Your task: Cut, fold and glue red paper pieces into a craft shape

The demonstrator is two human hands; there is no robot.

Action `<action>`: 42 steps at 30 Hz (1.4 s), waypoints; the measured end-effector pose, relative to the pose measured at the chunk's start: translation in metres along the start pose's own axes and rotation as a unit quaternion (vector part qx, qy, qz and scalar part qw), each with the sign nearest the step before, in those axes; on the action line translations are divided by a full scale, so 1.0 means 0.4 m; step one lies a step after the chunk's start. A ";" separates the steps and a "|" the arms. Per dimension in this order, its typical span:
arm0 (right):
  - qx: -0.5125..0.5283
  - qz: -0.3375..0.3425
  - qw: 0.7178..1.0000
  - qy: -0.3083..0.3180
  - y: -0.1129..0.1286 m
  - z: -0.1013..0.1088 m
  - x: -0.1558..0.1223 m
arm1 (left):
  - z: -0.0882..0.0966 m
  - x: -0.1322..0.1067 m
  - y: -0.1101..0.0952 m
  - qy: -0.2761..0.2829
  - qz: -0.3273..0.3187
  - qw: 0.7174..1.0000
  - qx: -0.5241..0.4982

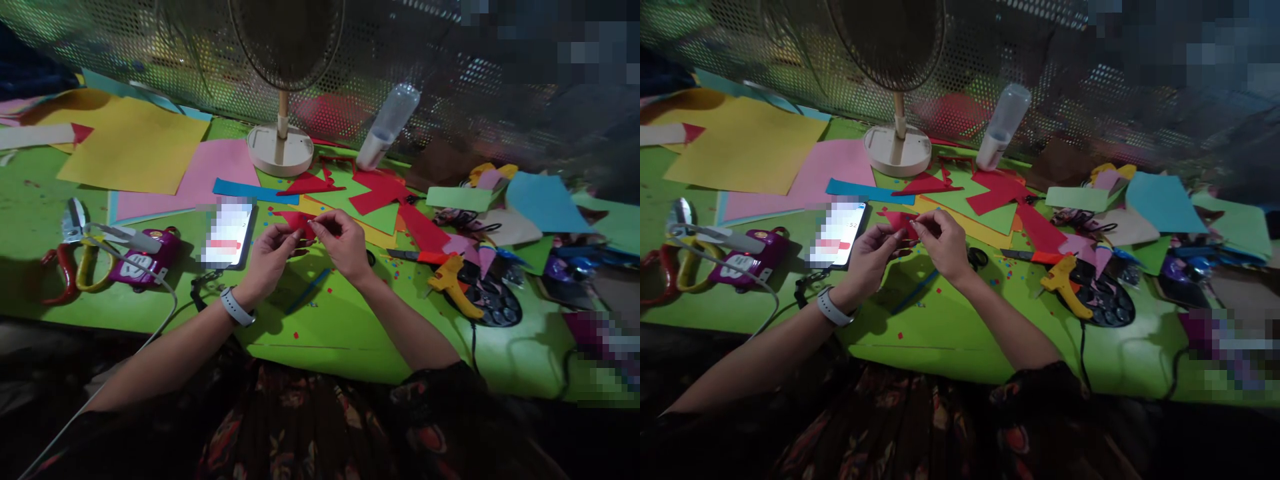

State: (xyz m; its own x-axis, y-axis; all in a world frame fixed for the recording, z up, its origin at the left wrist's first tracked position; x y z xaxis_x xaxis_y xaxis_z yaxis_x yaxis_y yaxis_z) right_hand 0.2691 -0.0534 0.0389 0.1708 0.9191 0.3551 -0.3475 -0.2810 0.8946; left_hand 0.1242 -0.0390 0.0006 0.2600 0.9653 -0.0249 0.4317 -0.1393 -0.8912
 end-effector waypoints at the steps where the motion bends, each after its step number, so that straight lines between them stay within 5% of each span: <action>1: 0.002 -0.001 1.000 0.003 -0.003 -0.001 0.001 | 0.000 0.000 0.000 0.000 0.002 1.000 0.002; 5: -0.008 0.000 1.000 0.007 -0.004 0.001 0.005 | 0.002 0.000 0.001 -0.007 0.004 1.000 0.006; 9: -0.118 0.084 0.989 -0.025 0.023 0.019 -0.011 | 0.006 0.002 -0.002 -0.010 -0.005 1.000 0.004; 15: -0.328 0.244 0.912 -0.024 0.042 0.021 -0.057 | 0.004 0.001 -0.007 -0.010 -0.007 1.000 -0.010; 28: -0.399 0.305 0.864 0.009 0.031 0.011 -0.067 | 0.005 -0.003 -0.010 -0.009 -0.014 1.000 -0.016; 35: -0.327 0.256 0.910 -0.009 0.033 0.027 -0.046 | 0.001 -0.005 -0.014 0.004 -0.007 1.000 -0.017; 42: -0.120 0.035 0.989 0.085 0.012 0.062 0.027 | 0.000 -0.008 -0.006 0.014 -0.007 1.000 0.022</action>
Point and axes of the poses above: each hand's wrist, its own x-axis towards the middle knuckle, its own z-axis out of the back of the hand, y = z × x, the point moved 4 cm from there along x, towards the middle knuckle
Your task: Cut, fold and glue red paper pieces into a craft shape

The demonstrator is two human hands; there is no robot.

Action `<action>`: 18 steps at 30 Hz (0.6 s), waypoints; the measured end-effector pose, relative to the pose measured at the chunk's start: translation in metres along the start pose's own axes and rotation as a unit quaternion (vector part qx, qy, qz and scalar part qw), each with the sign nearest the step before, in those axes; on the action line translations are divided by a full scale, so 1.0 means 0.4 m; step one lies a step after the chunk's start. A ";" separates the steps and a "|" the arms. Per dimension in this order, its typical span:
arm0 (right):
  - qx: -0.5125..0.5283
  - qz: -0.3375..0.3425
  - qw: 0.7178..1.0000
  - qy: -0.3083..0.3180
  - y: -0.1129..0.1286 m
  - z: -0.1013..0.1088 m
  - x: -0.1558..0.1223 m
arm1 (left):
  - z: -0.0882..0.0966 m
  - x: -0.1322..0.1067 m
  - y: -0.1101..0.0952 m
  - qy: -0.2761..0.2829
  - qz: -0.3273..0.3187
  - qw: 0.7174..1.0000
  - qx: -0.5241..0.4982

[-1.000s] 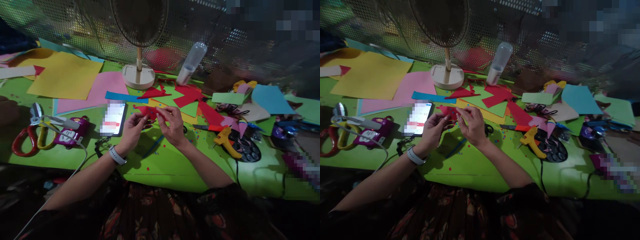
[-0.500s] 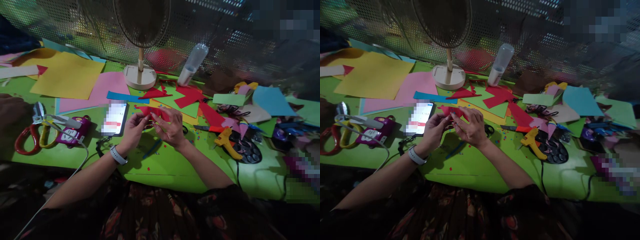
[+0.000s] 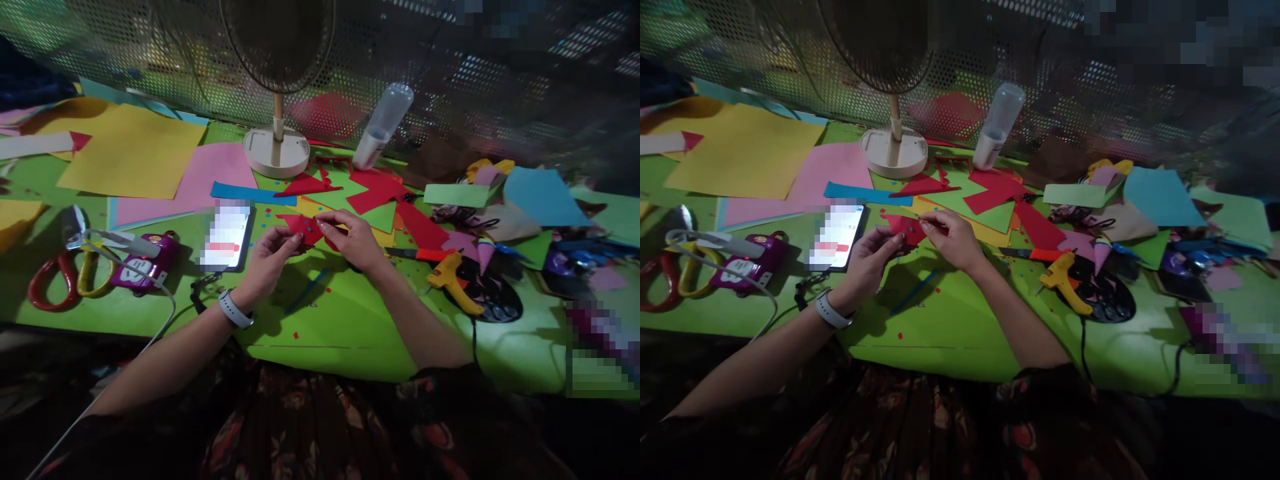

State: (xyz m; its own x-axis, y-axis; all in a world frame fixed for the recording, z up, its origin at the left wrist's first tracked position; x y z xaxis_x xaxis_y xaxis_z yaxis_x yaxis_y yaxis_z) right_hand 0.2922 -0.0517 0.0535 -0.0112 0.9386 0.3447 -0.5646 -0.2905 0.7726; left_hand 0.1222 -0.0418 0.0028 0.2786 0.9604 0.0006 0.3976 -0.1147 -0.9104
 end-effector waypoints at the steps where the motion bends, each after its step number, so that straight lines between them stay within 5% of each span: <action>1: 0.026 -0.018 0.999 0.012 -0.003 -0.001 0.001 | 0.001 0.001 0.001 -0.002 -0.004 1.000 0.002; 18: -0.010 0.011 1.000 -0.021 0.023 -0.023 -0.019 | 0.002 0.003 0.010 -0.011 0.021 0.999 -0.038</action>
Point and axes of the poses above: each hand's wrist, its own x-axis towards the middle knuckle, its own z-axis out of the back of the hand, y = z × x, the point moved 4 cm from there along x, towards the middle knuckle
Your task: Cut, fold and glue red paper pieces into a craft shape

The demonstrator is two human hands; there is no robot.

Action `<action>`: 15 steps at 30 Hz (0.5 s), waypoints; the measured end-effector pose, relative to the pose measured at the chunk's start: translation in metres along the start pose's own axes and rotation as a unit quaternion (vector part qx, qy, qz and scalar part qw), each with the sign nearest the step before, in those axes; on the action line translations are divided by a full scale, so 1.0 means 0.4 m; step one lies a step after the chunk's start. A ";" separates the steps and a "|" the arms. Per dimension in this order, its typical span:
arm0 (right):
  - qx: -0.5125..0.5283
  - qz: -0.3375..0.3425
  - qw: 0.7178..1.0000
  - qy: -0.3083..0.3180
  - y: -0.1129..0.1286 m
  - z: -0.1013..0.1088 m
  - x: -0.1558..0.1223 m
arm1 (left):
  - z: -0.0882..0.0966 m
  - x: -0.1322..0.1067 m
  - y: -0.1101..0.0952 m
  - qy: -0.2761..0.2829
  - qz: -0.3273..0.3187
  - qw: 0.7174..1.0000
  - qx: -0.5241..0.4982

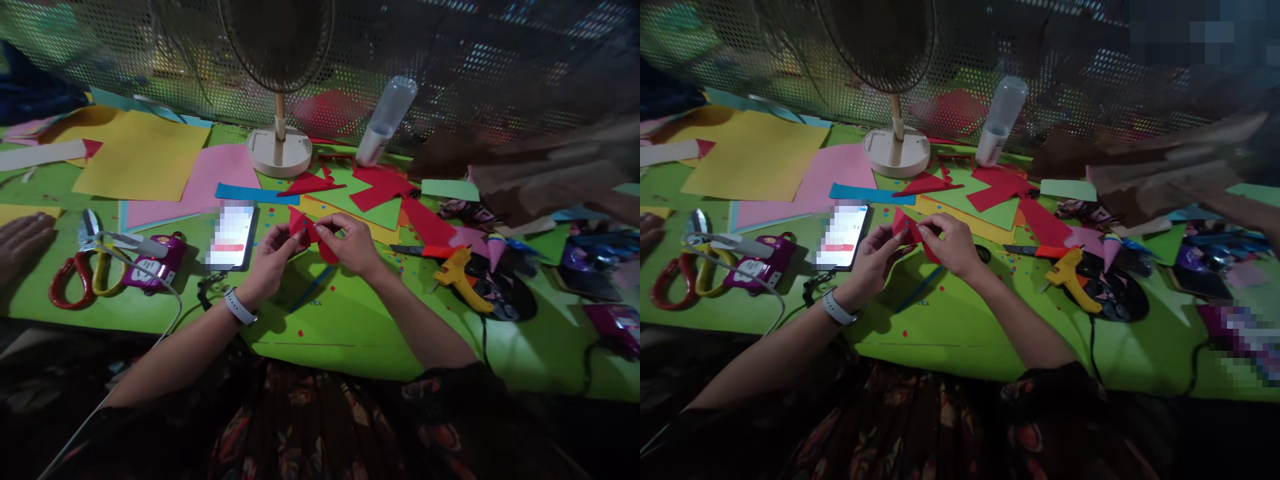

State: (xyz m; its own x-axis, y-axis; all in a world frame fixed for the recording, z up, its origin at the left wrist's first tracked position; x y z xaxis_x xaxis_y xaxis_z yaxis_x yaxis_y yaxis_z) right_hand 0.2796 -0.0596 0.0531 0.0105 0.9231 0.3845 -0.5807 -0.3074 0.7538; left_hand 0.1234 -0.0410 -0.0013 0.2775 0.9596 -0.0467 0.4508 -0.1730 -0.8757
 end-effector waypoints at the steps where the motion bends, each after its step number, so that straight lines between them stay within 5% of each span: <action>1: -0.001 0.005 1.000 0.001 0.002 -0.001 -0.001 | -0.001 0.000 -0.001 0.002 0.000 1.000 0.001; 15: -0.014 0.020 1.000 -0.002 0.008 -0.005 -0.006 | -0.008 -0.005 -0.007 0.013 -0.017 1.000 0.010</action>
Point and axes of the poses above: each hand's wrist, its own x-axis towards the middle knuckle, its own z-axis out of the back of the hand, y = z × x, the point moved 4 cm from there along x, towards the middle knuckle
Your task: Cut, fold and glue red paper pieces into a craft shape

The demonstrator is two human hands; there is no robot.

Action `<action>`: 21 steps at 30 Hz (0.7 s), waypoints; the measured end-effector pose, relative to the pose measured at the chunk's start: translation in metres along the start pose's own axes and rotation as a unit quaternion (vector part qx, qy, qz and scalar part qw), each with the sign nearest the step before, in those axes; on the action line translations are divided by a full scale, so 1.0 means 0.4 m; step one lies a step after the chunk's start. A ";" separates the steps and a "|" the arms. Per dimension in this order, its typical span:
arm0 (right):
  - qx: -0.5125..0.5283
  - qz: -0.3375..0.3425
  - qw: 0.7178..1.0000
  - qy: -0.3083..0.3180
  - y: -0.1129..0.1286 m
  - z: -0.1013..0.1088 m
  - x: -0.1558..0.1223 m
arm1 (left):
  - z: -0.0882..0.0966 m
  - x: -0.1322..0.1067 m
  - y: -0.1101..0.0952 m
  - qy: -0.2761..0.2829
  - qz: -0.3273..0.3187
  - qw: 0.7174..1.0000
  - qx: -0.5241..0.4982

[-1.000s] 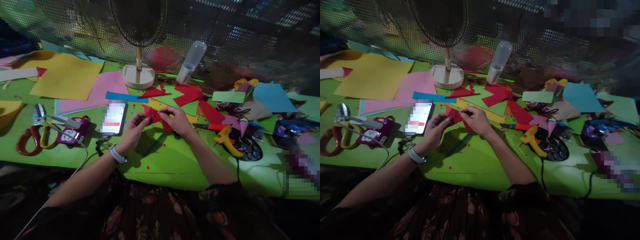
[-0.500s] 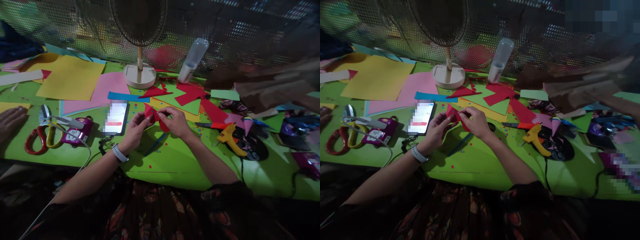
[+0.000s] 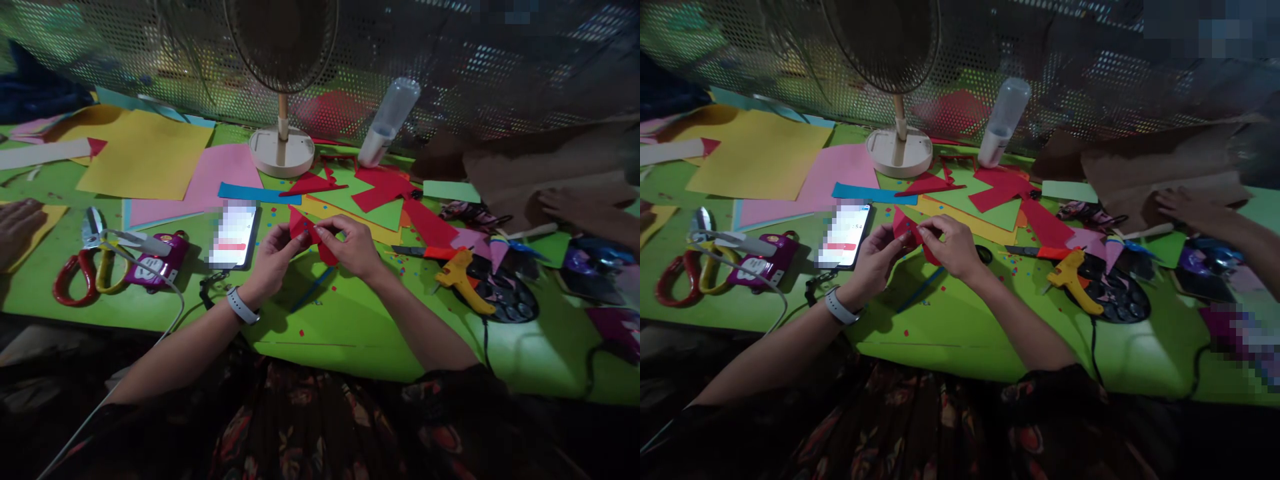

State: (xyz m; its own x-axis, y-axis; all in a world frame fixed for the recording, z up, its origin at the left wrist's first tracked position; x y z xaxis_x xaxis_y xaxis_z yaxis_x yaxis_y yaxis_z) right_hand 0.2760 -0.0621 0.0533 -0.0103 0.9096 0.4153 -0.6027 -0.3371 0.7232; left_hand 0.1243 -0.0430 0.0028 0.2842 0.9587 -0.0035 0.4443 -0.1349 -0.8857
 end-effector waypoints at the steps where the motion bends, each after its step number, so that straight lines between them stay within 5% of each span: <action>1: 0.000 0.000 1.000 0.001 0.000 0.000 0.000 | 0.000 0.000 0.001 -0.003 0.002 1.000 0.000; 21: 0.050 -0.050 0.997 -0.006 -0.006 -0.006 -0.001 | 0.001 0.005 0.000 -0.013 0.006 1.000 -0.005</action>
State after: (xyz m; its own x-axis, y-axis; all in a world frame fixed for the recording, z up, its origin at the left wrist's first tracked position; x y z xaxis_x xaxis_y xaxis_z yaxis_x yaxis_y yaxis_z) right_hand 0.2757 -0.0612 0.0500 0.0559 0.9374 0.3438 -0.5174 -0.2673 0.8129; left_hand 0.1244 -0.0410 0.0025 0.2680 0.9631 -0.0262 0.4497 -0.1491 -0.8806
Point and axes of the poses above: each hand's wrist, its own x-axis towards the middle knuckle, its own z-axis out of the back of the hand, y = z × x, the point moved 4 cm from there along x, towards the middle knuckle
